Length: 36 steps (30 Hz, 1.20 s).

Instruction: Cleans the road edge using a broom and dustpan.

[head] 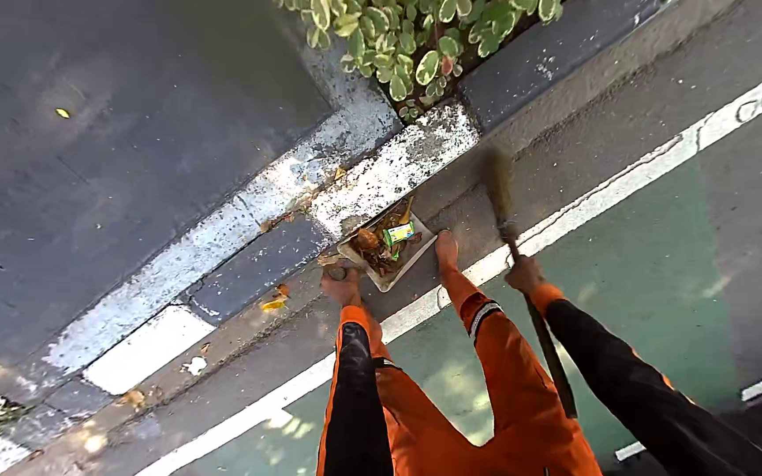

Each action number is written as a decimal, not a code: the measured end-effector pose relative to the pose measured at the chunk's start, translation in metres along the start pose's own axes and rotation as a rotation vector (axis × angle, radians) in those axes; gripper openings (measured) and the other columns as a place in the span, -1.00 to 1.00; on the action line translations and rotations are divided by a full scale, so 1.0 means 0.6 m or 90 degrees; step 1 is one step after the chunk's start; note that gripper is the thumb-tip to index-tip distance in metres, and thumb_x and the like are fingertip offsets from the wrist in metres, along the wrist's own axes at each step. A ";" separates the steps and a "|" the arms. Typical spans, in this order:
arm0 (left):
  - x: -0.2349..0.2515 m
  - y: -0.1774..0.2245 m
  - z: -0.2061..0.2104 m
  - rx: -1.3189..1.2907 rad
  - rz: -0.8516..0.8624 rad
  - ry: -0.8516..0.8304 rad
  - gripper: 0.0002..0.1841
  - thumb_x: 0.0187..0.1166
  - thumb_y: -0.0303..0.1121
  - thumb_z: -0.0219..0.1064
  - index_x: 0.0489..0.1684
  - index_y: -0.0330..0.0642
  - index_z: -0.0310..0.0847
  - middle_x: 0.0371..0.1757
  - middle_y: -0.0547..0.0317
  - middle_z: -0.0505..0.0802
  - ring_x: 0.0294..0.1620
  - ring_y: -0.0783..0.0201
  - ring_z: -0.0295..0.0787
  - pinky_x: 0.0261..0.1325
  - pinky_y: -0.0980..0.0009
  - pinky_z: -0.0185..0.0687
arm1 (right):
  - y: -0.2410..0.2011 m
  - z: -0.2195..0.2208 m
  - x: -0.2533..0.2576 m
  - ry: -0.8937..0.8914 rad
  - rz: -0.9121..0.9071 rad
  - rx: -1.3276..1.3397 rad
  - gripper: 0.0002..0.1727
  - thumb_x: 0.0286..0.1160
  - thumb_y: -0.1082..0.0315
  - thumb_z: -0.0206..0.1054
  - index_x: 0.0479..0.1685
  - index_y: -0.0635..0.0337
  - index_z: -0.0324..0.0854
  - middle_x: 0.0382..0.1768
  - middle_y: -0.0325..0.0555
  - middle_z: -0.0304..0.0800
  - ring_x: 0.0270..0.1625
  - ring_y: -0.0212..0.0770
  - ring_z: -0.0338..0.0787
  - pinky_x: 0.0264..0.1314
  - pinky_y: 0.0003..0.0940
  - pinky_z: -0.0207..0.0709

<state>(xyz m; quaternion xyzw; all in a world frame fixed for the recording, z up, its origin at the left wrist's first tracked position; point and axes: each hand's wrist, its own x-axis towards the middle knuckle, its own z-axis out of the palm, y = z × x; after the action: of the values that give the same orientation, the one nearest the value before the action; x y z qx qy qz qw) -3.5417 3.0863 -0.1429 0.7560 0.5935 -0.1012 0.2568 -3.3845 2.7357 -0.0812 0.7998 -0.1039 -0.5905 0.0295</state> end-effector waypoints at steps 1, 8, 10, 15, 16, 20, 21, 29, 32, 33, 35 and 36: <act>0.006 -0.029 -0.009 -0.027 0.023 0.018 -0.70 0.18 -0.38 0.54 -0.11 -0.26 0.82 -0.16 -0.20 0.91 -0.04 -0.14 0.87 0.08 -0.14 0.66 | -0.058 0.054 -0.009 -0.029 -0.043 -0.016 -0.05 0.41 0.35 0.40 0.87 0.22 0.01 0.48 0.47 0.55 0.50 0.43 0.60 0.46 0.40 0.47; 0.043 -0.257 -0.126 -0.059 0.016 0.027 -0.69 0.21 -0.37 0.57 -0.09 -0.27 0.82 -0.13 -0.20 0.91 -0.02 -0.14 0.87 0.12 -0.15 0.65 | -0.176 0.295 -0.272 -0.227 -0.110 -0.025 -0.48 0.29 0.35 0.50 0.26 0.40 0.58 0.03 0.34 0.74 0.09 0.27 0.78 0.12 0.31 0.61; 0.064 -0.312 -0.165 -0.015 0.006 0.034 -0.69 0.23 -0.36 0.54 -0.07 -0.25 0.82 -0.10 -0.21 0.91 0.01 -0.19 0.87 0.13 -0.20 0.63 | -0.123 0.287 -0.332 -0.306 -0.084 0.031 -0.77 0.41 0.32 0.43 -0.12 0.25 0.57 -0.50 -0.07 0.60 -0.52 -0.16 0.64 -0.42 -0.17 0.56; 0.104 -0.370 -0.227 0.047 0.000 0.012 -0.68 0.31 -0.35 0.51 0.00 -0.30 0.80 -0.09 -0.26 0.91 0.03 -0.22 0.88 0.14 -0.19 0.63 | -0.028 0.247 -0.362 -0.159 0.050 0.152 -0.83 0.52 0.36 0.39 -0.22 0.28 0.55 -0.64 -0.16 0.48 -0.69 -0.28 0.50 -0.58 -0.31 0.48; 0.110 -0.373 -0.229 0.063 -0.009 -0.002 -0.67 0.33 -0.34 0.50 0.04 -0.29 0.79 -0.06 -0.24 0.91 0.07 -0.21 0.87 0.17 -0.19 0.63 | -0.041 0.247 -0.332 -0.079 0.071 0.104 -0.75 0.48 0.33 0.42 -0.09 0.37 0.59 -0.49 0.01 0.60 -0.53 -0.14 0.63 -0.41 -0.14 0.57; 0.135 -0.368 -0.217 0.071 -0.025 -0.014 -0.62 0.31 -0.34 0.51 0.10 -0.27 0.78 0.00 -0.24 0.90 0.14 -0.19 0.85 0.24 -0.16 0.61 | -0.175 0.347 -0.189 -0.016 0.027 0.037 -0.13 0.38 0.28 0.46 0.75 0.37 0.21 0.37 0.50 0.62 0.42 0.43 0.65 0.43 0.39 0.49; 0.143 -0.361 -0.216 0.066 -0.027 -0.015 -0.63 0.31 -0.34 0.51 0.09 -0.26 0.78 0.00 -0.24 0.90 0.14 -0.19 0.84 0.24 -0.15 0.62 | -0.219 0.382 -0.179 -0.048 -0.018 0.018 -0.10 0.33 0.29 0.48 0.75 0.36 0.20 0.37 0.50 0.62 0.43 0.44 0.64 0.43 0.41 0.48; 0.148 -0.348 -0.229 0.087 -0.034 -0.042 -0.61 0.29 -0.32 0.54 0.09 -0.27 0.77 0.03 -0.28 0.88 0.19 -0.21 0.82 0.29 -0.16 0.59 | -0.116 0.357 -0.400 -0.355 0.030 0.264 -0.89 0.48 0.46 0.32 -0.28 0.14 0.46 -0.75 -0.31 0.37 -0.80 -0.40 0.37 -0.73 -0.46 0.34; 0.139 -0.355 -0.215 0.101 -0.043 -0.047 -0.57 0.30 -0.26 0.56 0.13 -0.25 0.76 0.02 -0.28 0.89 0.18 -0.23 0.83 0.27 -0.20 0.59 | -0.018 0.358 -0.415 -0.210 0.142 0.286 -0.87 0.50 0.46 0.33 -0.28 0.17 0.44 -0.75 -0.29 0.36 -0.81 -0.40 0.37 -0.75 -0.47 0.36; 0.136 -0.365 -0.210 0.095 -0.033 -0.038 -0.57 0.27 -0.25 0.56 0.10 -0.25 0.77 0.00 -0.27 0.90 0.15 -0.23 0.84 0.23 -0.20 0.60 | -0.010 0.371 -0.398 -0.152 0.170 0.246 -0.87 0.48 0.43 0.35 -0.23 0.24 0.47 -0.69 -0.20 0.42 -0.75 -0.33 0.45 -0.68 -0.38 0.43; 0.135 -0.396 -0.206 0.056 -0.016 -0.018 -0.59 0.21 -0.29 0.58 0.04 -0.26 0.79 -0.04 -0.27 0.90 0.12 -0.21 0.84 0.21 -0.18 0.60 | -0.040 0.421 -0.344 -0.109 0.200 0.196 -0.68 0.48 0.36 0.36 0.04 0.46 0.56 -0.36 0.12 0.65 -0.44 -0.06 0.68 -0.30 -0.03 0.62; 0.138 -0.419 -0.205 0.038 -0.010 -0.005 -0.60 0.19 -0.31 0.59 0.01 -0.26 0.79 -0.06 -0.25 0.90 0.10 -0.19 0.85 0.20 -0.16 0.61 | -0.070 0.456 -0.317 -0.122 0.194 0.197 -0.63 0.45 0.34 0.38 0.09 0.48 0.57 -0.30 0.14 0.67 -0.38 -0.03 0.70 -0.22 0.00 0.63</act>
<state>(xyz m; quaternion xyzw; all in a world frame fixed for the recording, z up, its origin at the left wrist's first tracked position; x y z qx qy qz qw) -3.7764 3.2600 -0.1442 0.7583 0.5950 -0.1237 0.2359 -3.6922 2.8358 0.0075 0.7100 -0.3146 -0.6298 -0.0146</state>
